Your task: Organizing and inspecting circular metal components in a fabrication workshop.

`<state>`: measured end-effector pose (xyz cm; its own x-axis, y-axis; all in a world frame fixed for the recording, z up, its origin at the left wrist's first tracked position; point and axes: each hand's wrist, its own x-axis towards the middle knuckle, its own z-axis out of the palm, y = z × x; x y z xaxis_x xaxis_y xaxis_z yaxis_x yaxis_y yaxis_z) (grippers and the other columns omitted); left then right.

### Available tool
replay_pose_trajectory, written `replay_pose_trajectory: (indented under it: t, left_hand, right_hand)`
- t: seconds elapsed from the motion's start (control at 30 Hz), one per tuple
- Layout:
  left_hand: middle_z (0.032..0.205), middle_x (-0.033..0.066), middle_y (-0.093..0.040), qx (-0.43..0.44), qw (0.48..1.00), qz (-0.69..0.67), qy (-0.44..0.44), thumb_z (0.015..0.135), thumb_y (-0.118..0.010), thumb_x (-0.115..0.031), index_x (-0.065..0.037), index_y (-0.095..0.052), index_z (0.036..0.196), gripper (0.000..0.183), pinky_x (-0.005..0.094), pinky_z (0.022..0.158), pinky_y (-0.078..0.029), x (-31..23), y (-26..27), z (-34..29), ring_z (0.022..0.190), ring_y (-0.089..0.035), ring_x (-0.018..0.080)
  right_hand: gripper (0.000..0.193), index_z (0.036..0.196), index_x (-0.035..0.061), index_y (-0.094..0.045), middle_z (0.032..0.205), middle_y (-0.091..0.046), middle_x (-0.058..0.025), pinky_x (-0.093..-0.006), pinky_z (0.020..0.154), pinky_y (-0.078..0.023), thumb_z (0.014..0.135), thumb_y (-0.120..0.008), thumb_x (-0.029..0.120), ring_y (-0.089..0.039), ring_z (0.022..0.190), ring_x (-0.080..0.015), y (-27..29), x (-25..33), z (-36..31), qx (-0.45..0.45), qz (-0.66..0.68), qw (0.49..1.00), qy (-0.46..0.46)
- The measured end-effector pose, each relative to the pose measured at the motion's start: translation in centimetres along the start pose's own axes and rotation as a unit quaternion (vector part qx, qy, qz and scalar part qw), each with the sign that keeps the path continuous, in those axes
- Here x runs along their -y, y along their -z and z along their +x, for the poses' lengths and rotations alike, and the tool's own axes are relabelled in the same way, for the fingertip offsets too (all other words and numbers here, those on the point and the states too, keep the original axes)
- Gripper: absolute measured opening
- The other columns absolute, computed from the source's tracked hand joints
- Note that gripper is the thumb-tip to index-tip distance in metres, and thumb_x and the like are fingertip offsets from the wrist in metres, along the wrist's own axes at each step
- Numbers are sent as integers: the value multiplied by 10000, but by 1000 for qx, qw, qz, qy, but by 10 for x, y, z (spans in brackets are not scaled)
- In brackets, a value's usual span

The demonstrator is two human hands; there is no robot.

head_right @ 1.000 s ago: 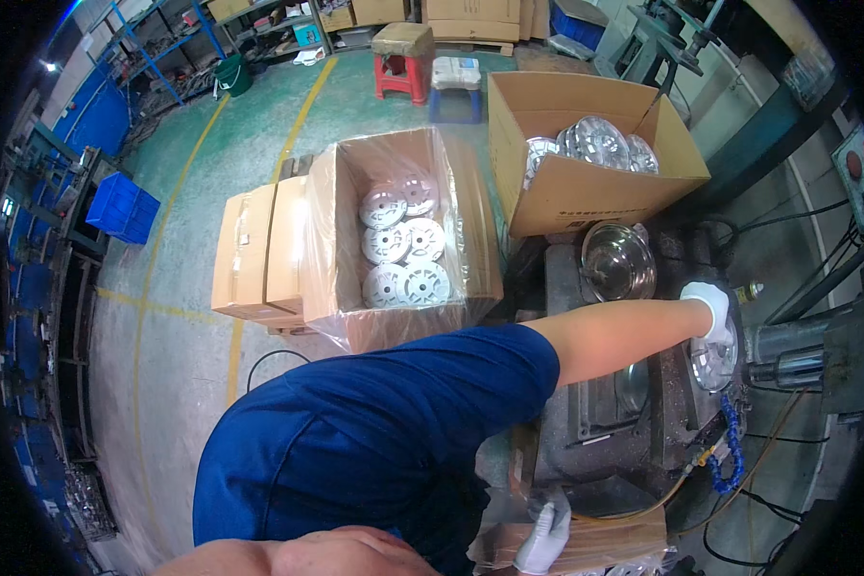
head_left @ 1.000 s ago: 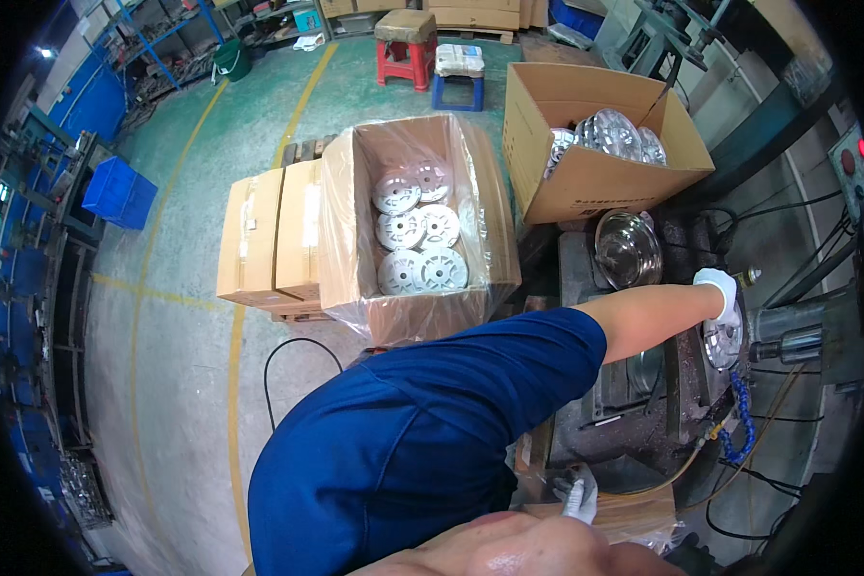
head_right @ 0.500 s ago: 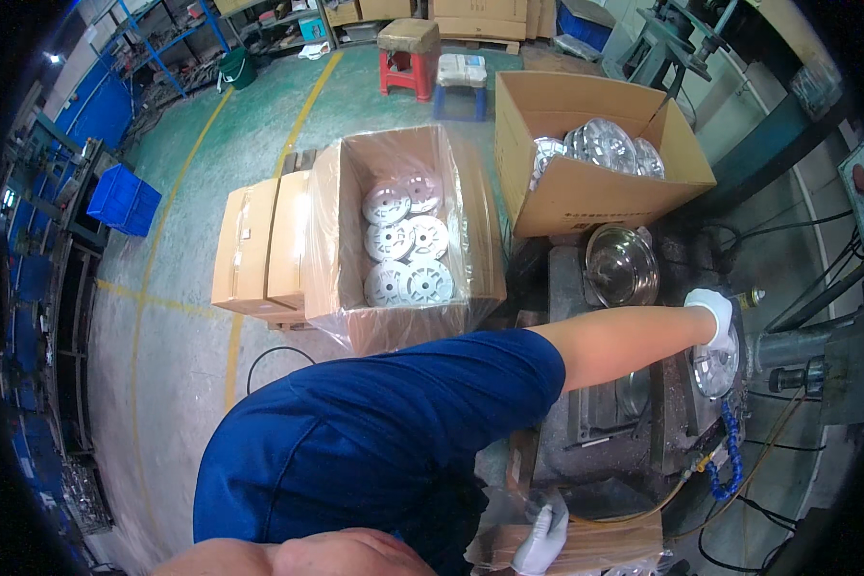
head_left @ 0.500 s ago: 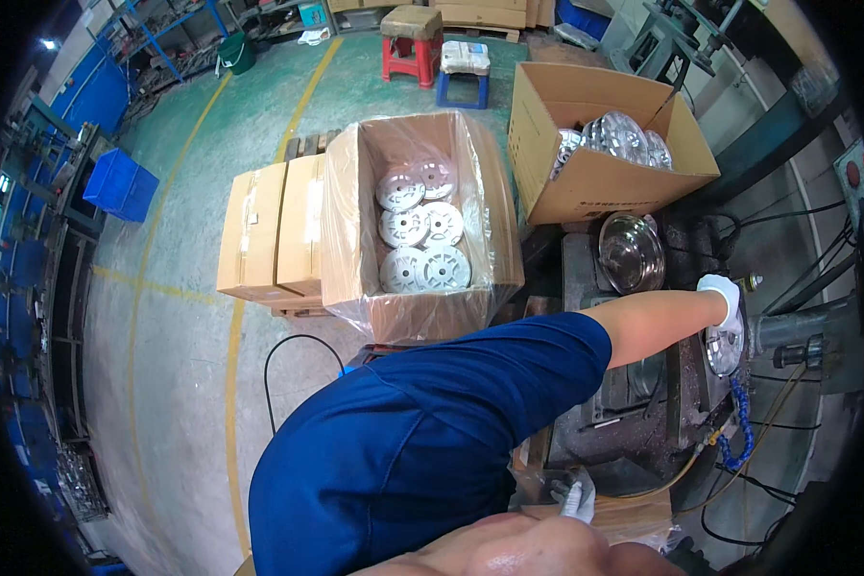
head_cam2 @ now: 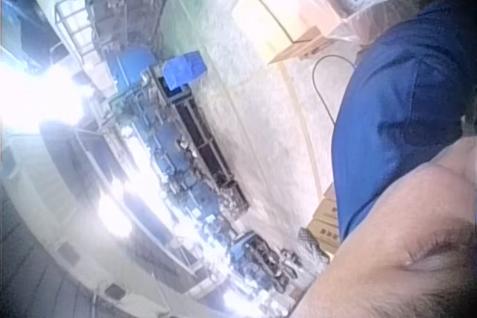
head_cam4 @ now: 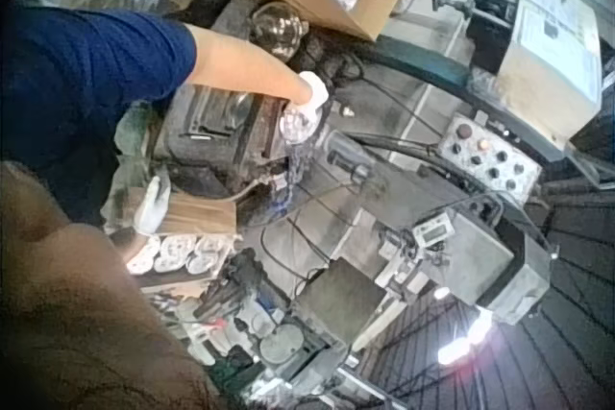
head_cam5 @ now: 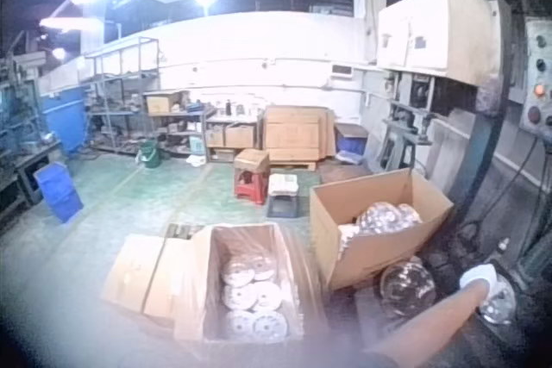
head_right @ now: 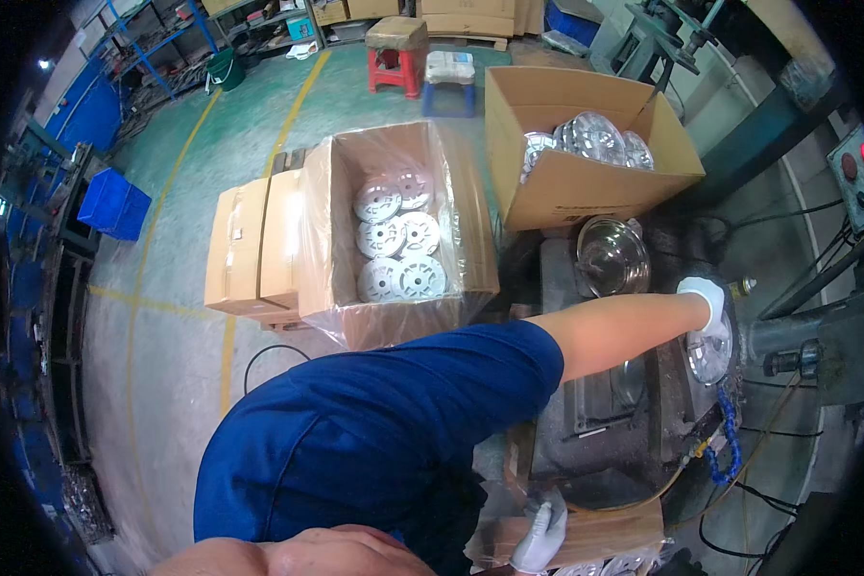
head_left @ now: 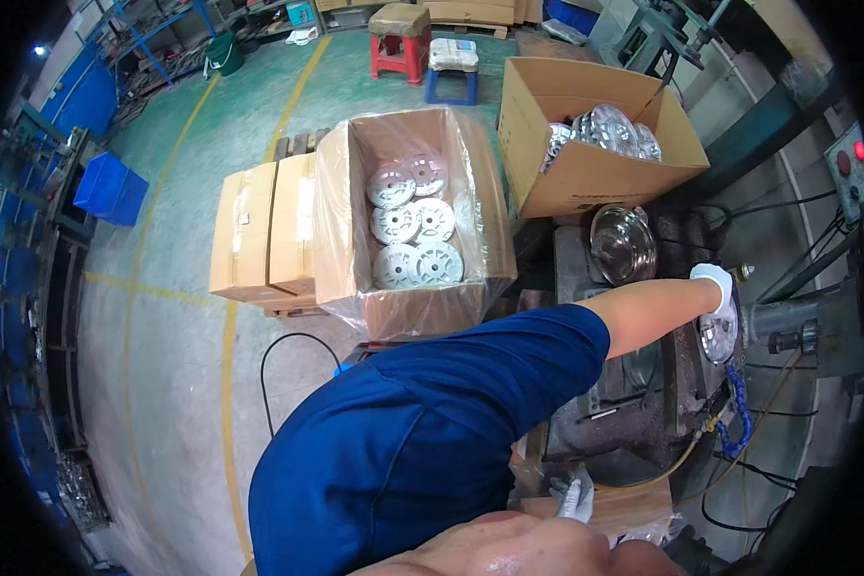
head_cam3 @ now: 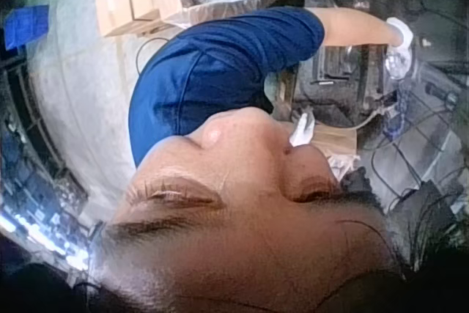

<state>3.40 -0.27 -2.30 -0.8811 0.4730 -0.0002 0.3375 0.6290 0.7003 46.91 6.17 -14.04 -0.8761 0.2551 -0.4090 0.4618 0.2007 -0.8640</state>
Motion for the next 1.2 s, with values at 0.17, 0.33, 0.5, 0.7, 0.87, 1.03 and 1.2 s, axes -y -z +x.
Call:
replay_pose_trajectory:
  t: [0.17, 0.33, 0.5, 0.7, 0.87, 1.03, 1.2]
  left_hand:
    - [1085, 94, -687, 14, 1000, -7, 15, 679, -695, -585, -115, -714, 1043, 595, 377, 812, -537, -1, -4, 5, 973, -670, 250]
    - [1104, 95, -681, 24, 1000, 9, 1, 686, -689, -589, -112, -704, 1068, 611, 381, 835, -528, -2, 4, 1, 997, -662, 252]
    - [1105, 103, -678, 10, 1000, 1, -7, 730, -654, -575, -103, -701, 1068, 583, 396, 850, -520, 0, 2, 4, 1016, -656, 259]
    - [1052, 137, -688, -16, 998, -57, 24, 779, -665, -234, -65, -706, 1021, 298, 382, 813, -540, 0, -6, 5, 982, -665, 295]
    - [1058, 168, -677, -116, 980, -153, 54, 755, -649, -109, -53, -702, 1004, 261, 395, 822, -542, 7, -5, 2, 983, -662, 315]
    - [1048, 187, -669, -95, 967, -231, 50, 829, -587, -247, -40, -676, 1020, 295, 399, 826, -528, 57, 39, -34, 960, -659, 314]
    - [1002, 123, -670, -186, 965, -41, -181, 850, -616, -293, -23, -636, 1038, 329, 293, 805, -520, 156, 54, -125, 946, -646, 214]
  right_hand:
    - [480, 1348, 0, -383, 1168, -578, -169, -348, 765, -541, 997, -458, 319, -646, 884, -237, -1, -4, -7, -8, -11, 1000, 28]
    - [494, 1353, -2, -381, 1162, -581, -170, -348, 769, -540, 996, -455, 332, -649, 878, -237, -3, 0, -13, 11, 10, 999, 53]
    - [507, 1358, -5, -382, 1166, -583, -176, -347, 771, -536, 996, -446, 345, -649, 890, -241, -14, 15, -27, -31, -90, 993, 72]
    - [504, 1360, -6, -383, 1178, -581, -184, -344, 783, -526, 996, -447, 336, -645, 896, -244, -22, 33, -33, -34, -59, 997, 32]
    - [498, 1361, 1, -384, 1182, -580, -187, -348, 790, -522, 995, -449, 334, -638, 909, -249, -17, 28, -30, -25, -47, 999, 11]
    - [511, 1368, 16, -381, 1185, -576, -198, -350, 774, -521, 994, -446, 358, -632, 923, -247, -11, 26, -24, -25, -62, 998, 19]
    - [550, 1394, 22, -339, 1197, -565, -193, -349, 770, -521, 992, -441, 384, -628, 908, -235, -2, 9, -12, 9, -28, 999, -22]
